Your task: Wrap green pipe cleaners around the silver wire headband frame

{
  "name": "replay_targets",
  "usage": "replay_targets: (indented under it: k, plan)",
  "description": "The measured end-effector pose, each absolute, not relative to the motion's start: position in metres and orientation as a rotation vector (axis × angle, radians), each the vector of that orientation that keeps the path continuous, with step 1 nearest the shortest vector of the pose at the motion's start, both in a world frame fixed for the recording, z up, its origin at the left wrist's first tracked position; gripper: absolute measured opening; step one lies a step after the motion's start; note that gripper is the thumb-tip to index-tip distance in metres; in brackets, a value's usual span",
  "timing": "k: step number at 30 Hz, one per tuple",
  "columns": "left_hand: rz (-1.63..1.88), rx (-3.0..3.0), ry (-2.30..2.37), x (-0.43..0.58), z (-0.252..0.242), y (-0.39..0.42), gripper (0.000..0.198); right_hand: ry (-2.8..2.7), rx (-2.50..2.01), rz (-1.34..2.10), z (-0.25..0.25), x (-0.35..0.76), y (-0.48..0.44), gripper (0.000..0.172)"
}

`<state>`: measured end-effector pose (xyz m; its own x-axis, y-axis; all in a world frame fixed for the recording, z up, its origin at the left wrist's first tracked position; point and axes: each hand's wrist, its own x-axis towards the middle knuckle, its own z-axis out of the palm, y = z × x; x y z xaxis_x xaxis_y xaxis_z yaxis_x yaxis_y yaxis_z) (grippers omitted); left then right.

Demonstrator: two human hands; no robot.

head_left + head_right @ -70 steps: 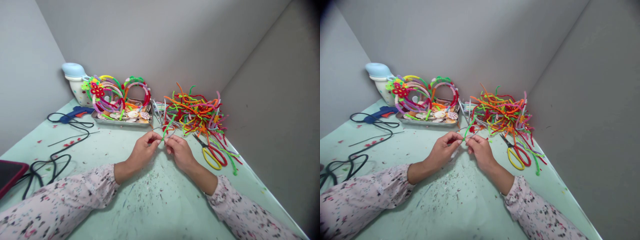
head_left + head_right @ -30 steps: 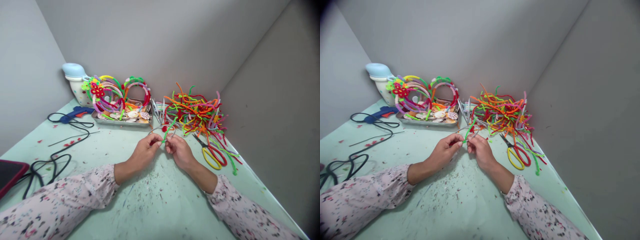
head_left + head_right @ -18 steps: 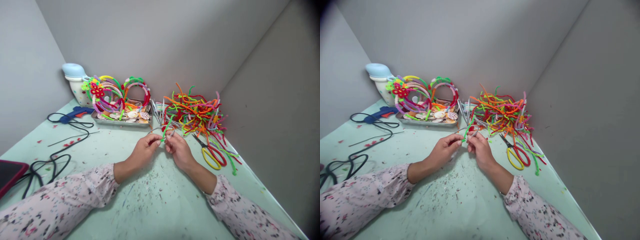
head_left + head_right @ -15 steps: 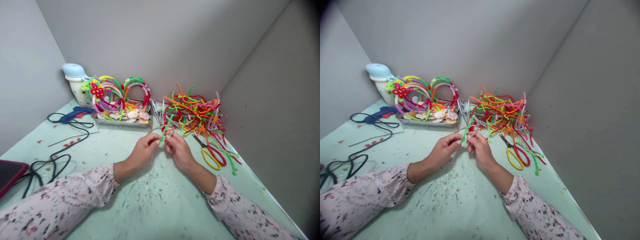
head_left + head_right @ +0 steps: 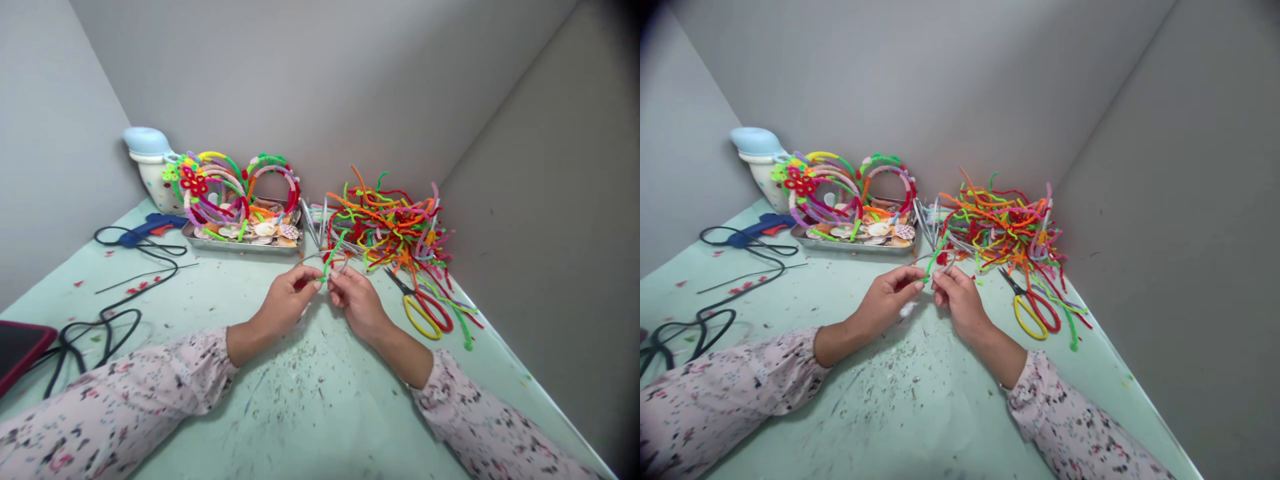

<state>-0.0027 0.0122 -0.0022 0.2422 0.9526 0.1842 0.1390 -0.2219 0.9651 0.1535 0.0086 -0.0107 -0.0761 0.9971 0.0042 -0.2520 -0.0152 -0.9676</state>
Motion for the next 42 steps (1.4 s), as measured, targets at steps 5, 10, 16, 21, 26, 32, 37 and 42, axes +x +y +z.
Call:
replay_targets:
  k: [5,10,16,21,26,32,37,42]
  plan:
    - [1.11,1.585,1.024,-0.0031,-0.0044,0.0119,0.019,-1.069,-0.995,1.375,-0.01,0.153,0.0086,0.023]
    - [1.107,1.586,1.009,-0.0031,-0.0031,0.0117,0.014,-1.079,-1.007,1.368,-0.01,0.1527,0.0088,0.023]
    - [1.105,1.591,1.004,-0.0034,-0.0034,0.013,0.011,-1.079,-0.998,1.377,-0.0101,0.153,0.0084,0.021]
    - [1.102,1.589,1.016,-0.0035,-0.0023,0.0127,0.01,-1.1,-0.997,1.371,-0.0117,0.1531,0.0088,0.023]
    - [1.122,1.56,1.044,-0.0025,-0.001,0.011,0.015,-1.09,-1.01,1.37,-0.0114,0.1532,0.0091,0.025]
    - [1.153,1.576,1.058,-0.0025,-0.001,0.0111,0.013,-1.075,-1.016,1.324,-0.0111,0.1528,0.0086,0.031]
    - [1.162,1.586,1.063,-0.0027,-0.0015,0.0116,0.013,-1.054,-0.956,1.115,-0.0087,0.1542,0.0065,0.022]
    - [1.128,1.591,1.064,-0.0027,-0.0021,0.0106,0.014,-1.229,-0.986,1.169,-0.0054,0.1541,0.0004,0.016]
